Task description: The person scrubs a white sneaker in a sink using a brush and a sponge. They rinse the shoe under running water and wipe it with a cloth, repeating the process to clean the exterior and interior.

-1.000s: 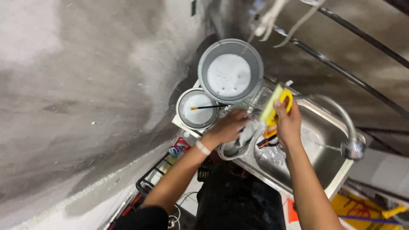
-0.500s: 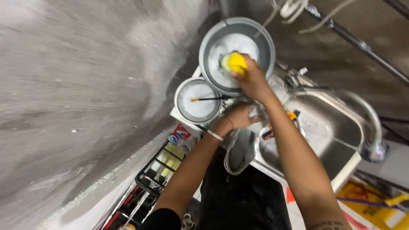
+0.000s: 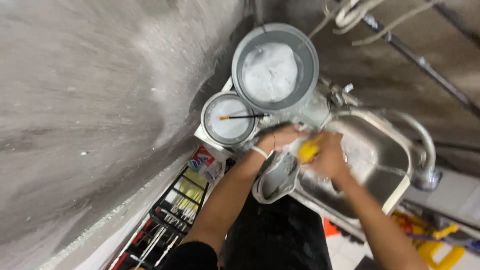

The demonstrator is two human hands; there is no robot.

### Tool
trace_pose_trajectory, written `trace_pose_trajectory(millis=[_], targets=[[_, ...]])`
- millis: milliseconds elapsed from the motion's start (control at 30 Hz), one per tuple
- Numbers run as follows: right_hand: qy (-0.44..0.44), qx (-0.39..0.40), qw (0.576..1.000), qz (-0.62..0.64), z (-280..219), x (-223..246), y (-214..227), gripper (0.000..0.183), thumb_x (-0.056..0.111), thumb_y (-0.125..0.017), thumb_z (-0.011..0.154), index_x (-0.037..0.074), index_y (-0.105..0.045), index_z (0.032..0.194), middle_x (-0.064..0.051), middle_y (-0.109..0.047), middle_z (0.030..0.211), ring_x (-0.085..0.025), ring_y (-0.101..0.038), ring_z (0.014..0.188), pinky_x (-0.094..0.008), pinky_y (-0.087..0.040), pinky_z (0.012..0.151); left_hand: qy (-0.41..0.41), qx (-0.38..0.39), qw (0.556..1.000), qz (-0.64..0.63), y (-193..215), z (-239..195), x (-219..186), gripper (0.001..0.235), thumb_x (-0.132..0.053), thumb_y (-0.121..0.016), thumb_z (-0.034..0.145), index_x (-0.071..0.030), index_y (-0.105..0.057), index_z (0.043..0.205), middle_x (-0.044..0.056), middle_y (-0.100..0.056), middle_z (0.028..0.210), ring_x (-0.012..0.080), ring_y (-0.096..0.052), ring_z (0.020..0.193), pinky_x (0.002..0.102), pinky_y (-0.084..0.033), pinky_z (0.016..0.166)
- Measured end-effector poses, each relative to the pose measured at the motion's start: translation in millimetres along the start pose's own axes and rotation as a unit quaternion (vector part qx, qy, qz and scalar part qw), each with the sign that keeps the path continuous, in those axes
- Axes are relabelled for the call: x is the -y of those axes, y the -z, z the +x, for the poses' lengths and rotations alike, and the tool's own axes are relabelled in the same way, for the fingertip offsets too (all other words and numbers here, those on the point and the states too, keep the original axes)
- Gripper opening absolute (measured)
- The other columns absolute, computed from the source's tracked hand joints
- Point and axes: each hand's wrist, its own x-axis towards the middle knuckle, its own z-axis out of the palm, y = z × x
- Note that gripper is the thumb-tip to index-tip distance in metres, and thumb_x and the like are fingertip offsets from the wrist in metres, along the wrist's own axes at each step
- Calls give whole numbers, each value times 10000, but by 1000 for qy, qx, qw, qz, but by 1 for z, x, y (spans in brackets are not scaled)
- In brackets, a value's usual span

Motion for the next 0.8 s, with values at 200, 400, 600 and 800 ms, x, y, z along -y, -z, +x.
trace_pose_trajectory(millis=[200,400,600,800], targets=[[-45,75,993,80,-9,26,9,682,206,-860,347,-18,-554,914,-181,-566,796,-339,-575,737,-444,-466,752,35,57,991,113,21,-54,-64,681,-611,-357,808,-46,-593,1105,140,-598,1122,238,-537,1109,356,-402,939],[161,12,984,77,-16,31,-9,366,485,-708,601,180,-625,785,-38,-535,901,-279,-502,909,-402,-380,779,44,-8,996,77,19,-70,-72,606,-554,-473,768,-20,-638,1005,144,-633,1047,259,-544,1086,388,-407,921],[196,58,976,-76,-12,34,-12,389,473,-652,613,123,-554,754,-82,-498,939,-334,-449,971,-510,-327,851,158,20,987,34,24,-62,-74,934,-841,-364,601,-25,-650,954,132,-662,905,240,-631,910,371,-504,770],[-56,121,988,77,4,46,10,911,154,-725,476,-132,-280,1218,-267,-457,1012,-484,-440,1004,-490,-363,904,121,83,934,-327,-16,33,44,524,-276,-458,878,200,-450,1096,288,-575,970,347,-578,956,410,-442,890]])
